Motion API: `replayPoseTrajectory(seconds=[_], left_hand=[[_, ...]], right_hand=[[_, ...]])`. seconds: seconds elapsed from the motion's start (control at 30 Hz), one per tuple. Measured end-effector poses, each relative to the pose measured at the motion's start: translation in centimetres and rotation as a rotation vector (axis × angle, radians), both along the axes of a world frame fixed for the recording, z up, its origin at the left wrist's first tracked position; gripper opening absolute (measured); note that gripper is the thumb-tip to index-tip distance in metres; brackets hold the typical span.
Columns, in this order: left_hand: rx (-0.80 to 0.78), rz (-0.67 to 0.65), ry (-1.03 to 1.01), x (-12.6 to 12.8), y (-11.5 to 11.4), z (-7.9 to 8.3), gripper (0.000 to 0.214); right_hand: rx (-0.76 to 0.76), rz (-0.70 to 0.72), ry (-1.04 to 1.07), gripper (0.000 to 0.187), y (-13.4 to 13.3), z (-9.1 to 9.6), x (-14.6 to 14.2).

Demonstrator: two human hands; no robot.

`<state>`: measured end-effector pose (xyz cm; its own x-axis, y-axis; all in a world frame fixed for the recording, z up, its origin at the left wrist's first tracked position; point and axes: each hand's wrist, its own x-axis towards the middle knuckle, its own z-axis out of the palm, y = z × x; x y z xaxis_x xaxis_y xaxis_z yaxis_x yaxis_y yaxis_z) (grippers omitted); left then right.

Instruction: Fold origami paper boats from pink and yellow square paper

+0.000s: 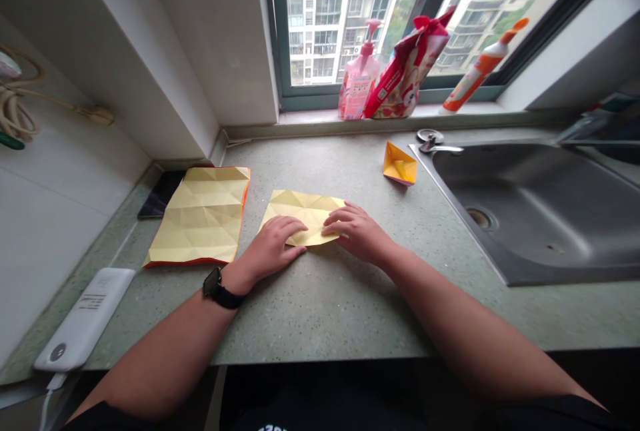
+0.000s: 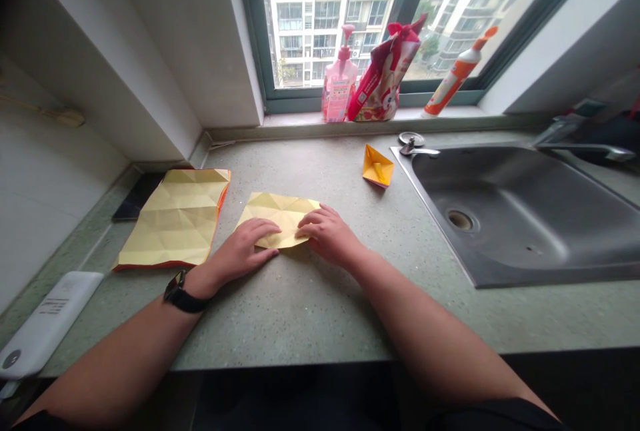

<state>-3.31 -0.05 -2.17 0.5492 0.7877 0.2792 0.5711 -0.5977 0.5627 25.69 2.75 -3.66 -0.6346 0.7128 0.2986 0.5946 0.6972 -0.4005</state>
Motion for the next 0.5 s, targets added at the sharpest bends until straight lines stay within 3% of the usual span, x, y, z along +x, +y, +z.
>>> replayPoseTrajectory(seconds=[0.2,0.5], left_hand=[[-0.015,-0.052,0.006,0.0,-0.1,0.2,0.01],[-0.033,-0.163,0.01,0.2,-0.6,0.6,0.013]], right_hand=[[-0.064,0.048,-0.028,0.039,0.3,1.0,1.1],[-0.139,0.125,-0.001,0.029,0.2,2.6,2.4]])
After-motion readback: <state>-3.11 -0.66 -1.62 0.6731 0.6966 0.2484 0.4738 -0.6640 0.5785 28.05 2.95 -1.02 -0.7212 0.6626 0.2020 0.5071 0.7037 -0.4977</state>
